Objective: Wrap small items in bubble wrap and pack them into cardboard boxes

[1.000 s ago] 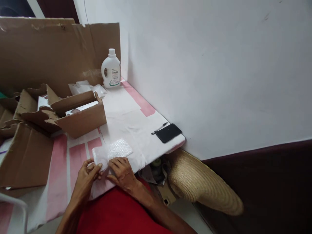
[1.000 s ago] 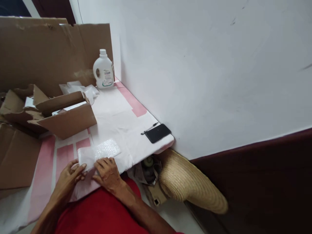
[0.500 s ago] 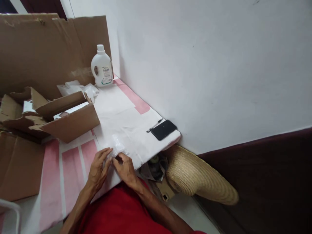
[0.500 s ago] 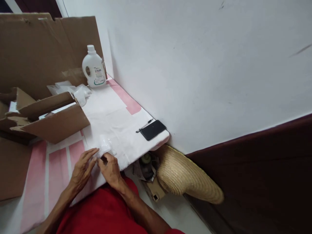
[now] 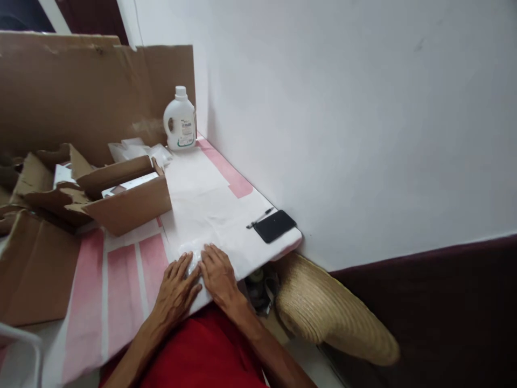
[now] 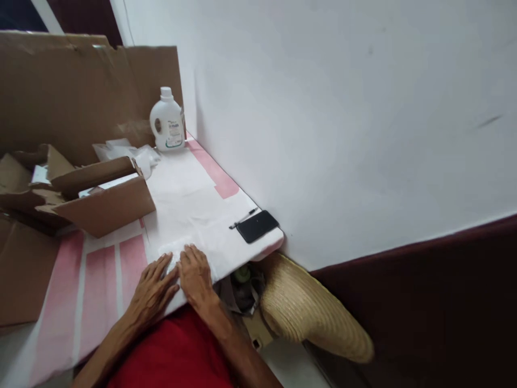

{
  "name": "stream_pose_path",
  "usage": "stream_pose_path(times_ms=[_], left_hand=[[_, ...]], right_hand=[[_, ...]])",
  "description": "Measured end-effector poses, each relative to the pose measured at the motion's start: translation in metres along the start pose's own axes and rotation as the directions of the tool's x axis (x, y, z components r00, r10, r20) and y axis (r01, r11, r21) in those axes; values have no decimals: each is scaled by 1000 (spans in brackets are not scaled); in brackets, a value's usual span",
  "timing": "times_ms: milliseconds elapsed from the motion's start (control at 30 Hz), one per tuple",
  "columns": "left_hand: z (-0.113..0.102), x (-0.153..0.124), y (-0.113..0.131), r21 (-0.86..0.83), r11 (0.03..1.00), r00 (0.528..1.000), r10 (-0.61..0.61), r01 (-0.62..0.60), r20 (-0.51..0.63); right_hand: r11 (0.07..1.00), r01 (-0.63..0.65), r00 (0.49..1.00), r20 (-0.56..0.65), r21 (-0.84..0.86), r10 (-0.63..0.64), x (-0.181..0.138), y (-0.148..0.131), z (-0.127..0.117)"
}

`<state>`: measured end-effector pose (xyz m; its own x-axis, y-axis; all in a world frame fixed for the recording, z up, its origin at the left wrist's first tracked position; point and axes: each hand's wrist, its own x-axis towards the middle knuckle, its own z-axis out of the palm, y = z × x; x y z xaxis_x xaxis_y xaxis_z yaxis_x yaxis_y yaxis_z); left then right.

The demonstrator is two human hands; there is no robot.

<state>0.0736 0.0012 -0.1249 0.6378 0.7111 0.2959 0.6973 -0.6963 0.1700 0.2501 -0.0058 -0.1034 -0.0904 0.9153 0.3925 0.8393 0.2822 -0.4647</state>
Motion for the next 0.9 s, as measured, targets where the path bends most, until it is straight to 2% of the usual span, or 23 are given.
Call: stream_pose_path(times_ms=[67, 133, 167, 233, 300, 333, 433, 500, 567, 633, 700, 767, 833, 900], left_hand=[[-5, 3, 0, -82, 996, 999, -33, 31, -31], [-12, 10, -1, -213, 963, 979, -189, 168, -82], [-15, 15, -3, -271, 920, 946, -314, 282, -79], [-20, 27, -9, -331, 785, 833, -553, 523, 4], [-21, 40, -14, -336, 673, 739, -663, 658, 120], [-20, 46, -16, -348, 643, 719, -675, 682, 163], [-14, 61, -15, -432, 609, 729, -654, 665, 200], [-13, 66, -13, -538, 549, 737, -636, 640, 228], [-19, 68, -12, -720, 413, 767, -588, 558, 258], [-36, 67, -17, -883, 224, 835, -481, 413, 269], [-64, 67, -26, -949, 79, 889, -382, 305, 254], [-100, 70, -42, -963, 17, 895, -372, 270, 245], [-140, 79, -62, -966, 38, 863, -460, 254, 209], [-177, 91, -88, -965, 111, 793, -596, 237, 126]], right_hand=[[1000, -19, 999, 45, 19, 18, -1, 15, 11], [996, -5, 998, 65, 90, 0, -2, 27, 13], [992, -2, 998, 65, 130, -7, -1, 32, 11], [980, -3, 998, 60, 200, -9, 0, 38, 7], [967, -6, 998, 64, 254, -10, 0, 42, 5], [960, -8, 998, 69, 279, -12, -1, 45, 4], [934, -62, 997, 64, 351, 42, -5, 56, 7], [900, -163, 984, -7, 403, 180, -6, 63, 10], [814, -299, 928, -47, 497, 369, -1, 65, 9], [664, -384, 880, 39, 641, 473, 13, 58, 2], [513, -399, 893, 196, 760, 404, 39, 40, -11], [418, -384, 922, 315, 823, 227, 78, 14, -28], [384, -377, 922, 379, 843, 72, 126, -16, -46], [383, -347, 927, 376, 856, -3, 179, -45, -58]])
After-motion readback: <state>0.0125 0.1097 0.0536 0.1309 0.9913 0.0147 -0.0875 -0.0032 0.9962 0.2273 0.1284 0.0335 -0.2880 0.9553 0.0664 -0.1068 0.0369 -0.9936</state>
